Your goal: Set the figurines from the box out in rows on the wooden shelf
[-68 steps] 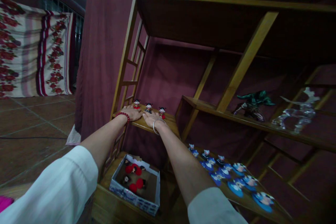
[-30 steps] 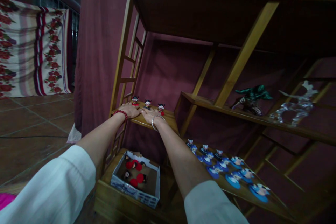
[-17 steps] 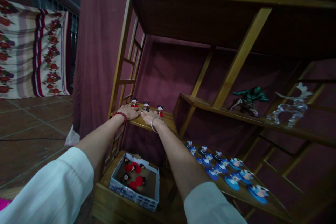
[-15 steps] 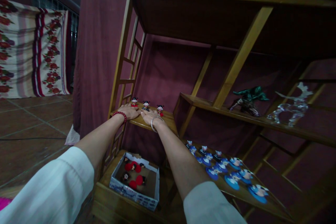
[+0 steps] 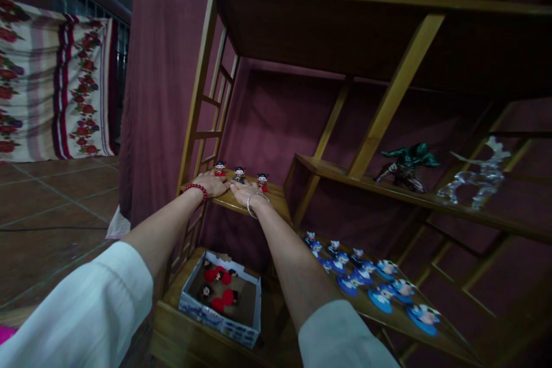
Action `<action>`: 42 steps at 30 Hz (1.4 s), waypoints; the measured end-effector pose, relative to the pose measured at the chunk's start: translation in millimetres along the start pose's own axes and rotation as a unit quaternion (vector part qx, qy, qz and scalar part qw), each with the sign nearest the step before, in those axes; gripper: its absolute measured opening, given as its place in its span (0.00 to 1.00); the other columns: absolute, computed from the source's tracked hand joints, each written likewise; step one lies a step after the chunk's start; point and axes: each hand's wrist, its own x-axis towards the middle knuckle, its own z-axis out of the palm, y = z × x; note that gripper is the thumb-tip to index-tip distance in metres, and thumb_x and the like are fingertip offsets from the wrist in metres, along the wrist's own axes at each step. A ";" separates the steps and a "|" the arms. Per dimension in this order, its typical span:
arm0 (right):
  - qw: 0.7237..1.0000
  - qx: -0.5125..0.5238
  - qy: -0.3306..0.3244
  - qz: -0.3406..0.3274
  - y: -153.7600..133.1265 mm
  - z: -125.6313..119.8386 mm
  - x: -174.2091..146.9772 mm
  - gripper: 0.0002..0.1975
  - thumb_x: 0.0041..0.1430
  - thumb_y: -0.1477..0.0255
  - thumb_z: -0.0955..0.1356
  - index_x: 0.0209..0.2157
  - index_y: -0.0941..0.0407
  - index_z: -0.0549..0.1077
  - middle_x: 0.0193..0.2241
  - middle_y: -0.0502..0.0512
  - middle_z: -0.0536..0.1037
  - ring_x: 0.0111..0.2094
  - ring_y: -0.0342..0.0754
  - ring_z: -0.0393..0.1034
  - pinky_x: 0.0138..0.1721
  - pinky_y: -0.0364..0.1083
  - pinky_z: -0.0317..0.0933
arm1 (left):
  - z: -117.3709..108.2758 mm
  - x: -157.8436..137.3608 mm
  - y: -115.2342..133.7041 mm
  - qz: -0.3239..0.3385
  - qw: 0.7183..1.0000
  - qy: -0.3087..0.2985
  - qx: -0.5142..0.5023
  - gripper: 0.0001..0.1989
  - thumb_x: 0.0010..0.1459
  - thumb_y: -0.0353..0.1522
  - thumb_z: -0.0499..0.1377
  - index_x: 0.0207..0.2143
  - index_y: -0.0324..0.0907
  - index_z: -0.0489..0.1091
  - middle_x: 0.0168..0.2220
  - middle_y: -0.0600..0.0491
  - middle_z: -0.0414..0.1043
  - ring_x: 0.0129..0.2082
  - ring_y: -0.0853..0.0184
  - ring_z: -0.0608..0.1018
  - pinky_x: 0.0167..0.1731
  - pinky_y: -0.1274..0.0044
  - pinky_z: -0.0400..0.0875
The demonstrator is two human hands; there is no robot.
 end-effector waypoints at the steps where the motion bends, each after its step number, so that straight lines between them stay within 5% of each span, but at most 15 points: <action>1: 1.000 0.001 -0.001 0.002 -0.3 -0.2 0.0 0.25 0.58 0.55 0.47 0.56 0.41 0.51 0.58 0.51 0.52 0.57 0.56 0.46 0.52 0.56 0.42 | 0.1 0.1 -0.2 0.000 1.000 -0.001 0.000 0.29 0.52 0.51 0.38 0.52 0.51 0.59 0.57 0.47 0.55 0.54 0.54 0.60 0.48 0.63 0.55; 15: 1.000 0.000 0.006 0.005 1.5 3.4 4.5 0.26 0.57 0.55 0.47 0.56 0.41 0.51 0.58 0.51 0.53 0.57 0.56 0.46 0.52 0.56 0.43 | -0.6 -0.5 -1.2 0.003 1.000 0.003 -0.010 0.28 0.52 0.51 0.39 0.51 0.54 0.60 0.57 0.50 0.54 0.55 0.54 0.58 0.49 0.62 0.53; 22: 0.999 -0.025 0.040 -0.027 4.1 6.6 5.7 0.24 0.58 0.59 0.49 0.53 0.46 0.59 0.54 0.53 0.60 0.53 0.53 0.55 0.50 0.52 0.47 | -4.7 -18.3 1.1 -0.018 0.996 0.087 -0.012 0.24 0.54 0.44 0.41 0.46 0.47 0.67 0.49 0.48 0.66 0.46 0.57 0.69 0.43 0.69 0.62; 31: 0.995 -0.041 0.069 -0.063 -1.6 3.2 -35.9 0.23 0.60 0.64 0.49 0.49 0.53 0.64 0.51 0.54 0.65 0.51 0.48 0.57 0.49 0.45 0.48 | 10.7 -78.1 3.6 0.021 0.971 0.239 0.000 0.26 0.60 0.38 0.33 0.38 0.40 0.68 0.39 0.46 0.70 0.43 0.62 0.68 0.46 0.71 0.58; 42: 0.991 -0.026 0.122 -0.048 2.5 13.2 -89.4 0.24 0.59 0.64 0.50 0.52 0.57 0.61 0.53 0.58 0.62 0.54 0.49 0.52 0.51 0.48 0.46 | 16.7 -103.2 5.8 0.087 0.968 0.236 -0.025 0.24 0.60 0.37 0.34 0.48 0.37 0.62 0.51 0.47 0.63 0.53 0.64 0.60 0.54 0.70 0.48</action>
